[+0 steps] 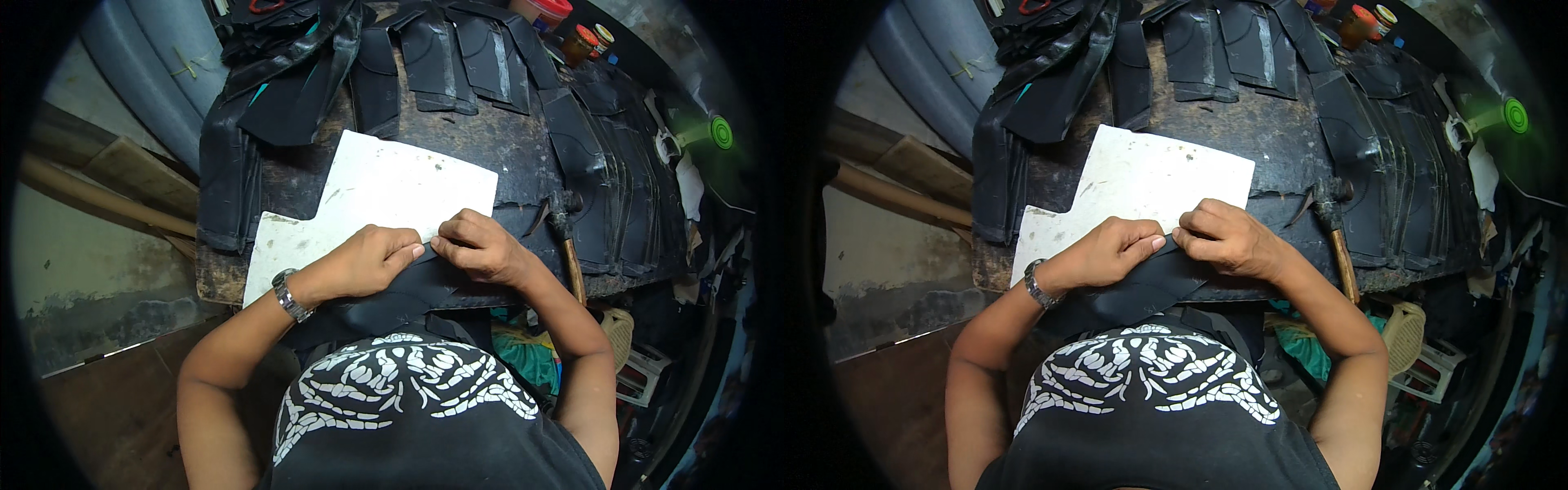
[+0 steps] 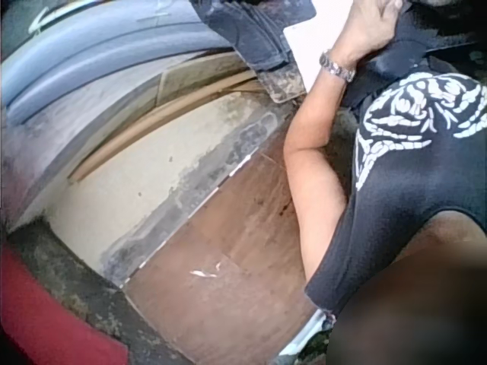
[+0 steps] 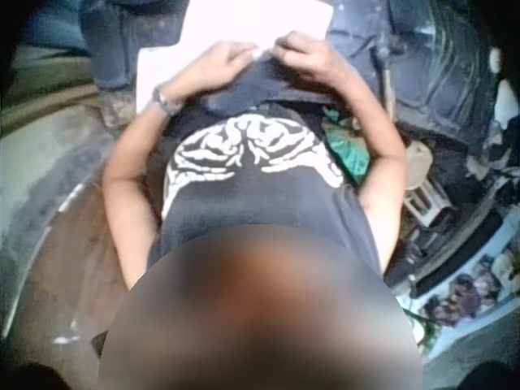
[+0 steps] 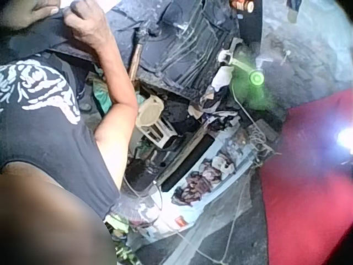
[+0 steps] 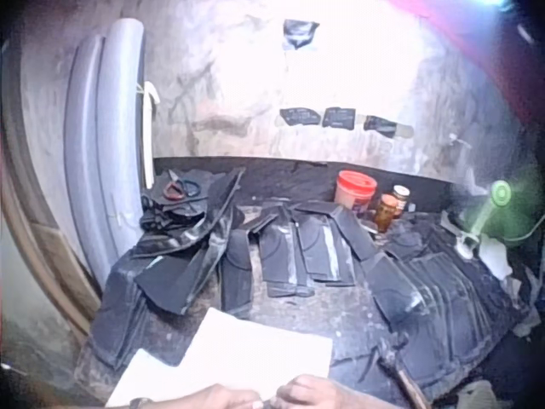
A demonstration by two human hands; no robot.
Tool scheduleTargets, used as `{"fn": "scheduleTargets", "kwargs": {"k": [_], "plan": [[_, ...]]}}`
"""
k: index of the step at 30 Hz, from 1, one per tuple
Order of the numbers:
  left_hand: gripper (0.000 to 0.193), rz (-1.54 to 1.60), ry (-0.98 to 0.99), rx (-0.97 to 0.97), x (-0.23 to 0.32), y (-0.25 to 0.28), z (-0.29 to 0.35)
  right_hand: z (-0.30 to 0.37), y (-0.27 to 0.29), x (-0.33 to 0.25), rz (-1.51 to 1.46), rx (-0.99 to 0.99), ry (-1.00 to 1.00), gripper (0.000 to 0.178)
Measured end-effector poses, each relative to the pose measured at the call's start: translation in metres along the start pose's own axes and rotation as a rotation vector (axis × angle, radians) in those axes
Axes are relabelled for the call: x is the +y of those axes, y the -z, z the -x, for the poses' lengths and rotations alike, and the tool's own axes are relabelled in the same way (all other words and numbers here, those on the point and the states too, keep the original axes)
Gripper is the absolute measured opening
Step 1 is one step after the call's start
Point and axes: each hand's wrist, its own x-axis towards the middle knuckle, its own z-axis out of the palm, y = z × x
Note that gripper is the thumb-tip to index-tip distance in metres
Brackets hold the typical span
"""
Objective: The person repeatedly hammers black shoe parts on a white board to shape them, then folds and presses the edges by hand. The person handles multiple shoe parts one at a time, using a hammer and a white board as a work surface.
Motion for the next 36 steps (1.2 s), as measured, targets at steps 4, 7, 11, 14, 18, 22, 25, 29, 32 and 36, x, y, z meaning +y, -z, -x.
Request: {"fn": "scheduleTargets", "kwargs": {"k": [4, 7, 11, 14, 18, 22, 25, 29, 32, 36], "plan": [[0.03, -0.137, -0.034, -0.037, -0.002, 0.002, -0.002, 0.002, 0.001, 0.0, -0.106, 0.0, -0.07, 0.029], [0.027, 0.002, -0.096, 0.051, -0.004, 0.001, -0.009, 0.002, 0.0, -0.001, -0.081, -0.014, -0.088, 0.032], [0.025, 0.131, -0.046, 0.034, -0.005, -0.001, -0.012, -0.001, 0.007, -0.001, -0.134, -0.053, -0.13, 0.031], [0.026, 0.059, -0.012, -0.011, -0.004, 0.001, -0.008, -0.003, 0.022, 0.002, -0.482, -0.199, -0.383, 0.03], [0.027, 0.022, -0.035, -0.079, -0.004, 0.007, -0.007, -0.003, 0.032, 0.002, -0.568, -0.234, -0.397, 0.03], [0.03, 0.133, 0.051, -0.142, -0.004, 0.009, -0.01, -0.001, 0.023, -0.004, -0.503, -0.135, -0.35, 0.031], [0.03, 0.268, -0.004, -0.069, -0.003, 0.004, -0.013, 0.001, 0.016, -0.006, -0.428, -0.024, -0.337, 0.032], [0.029, 0.083, -0.033, -0.051, -0.001, 0.004, -0.015, 0.002, 0.014, -0.004, -0.359, 0.009, -0.261, 0.035], [0.029, 0.084, -0.021, -0.095, -0.003, 0.006, -0.015, 0.003, 0.013, -0.003, -0.367, 0.022, -0.241, 0.036], [0.028, 0.345, 0.025, -0.088, -0.004, 0.005, -0.022, 0.002, 0.009, -0.003, -0.368, 0.015, -0.249, 0.037]]}}
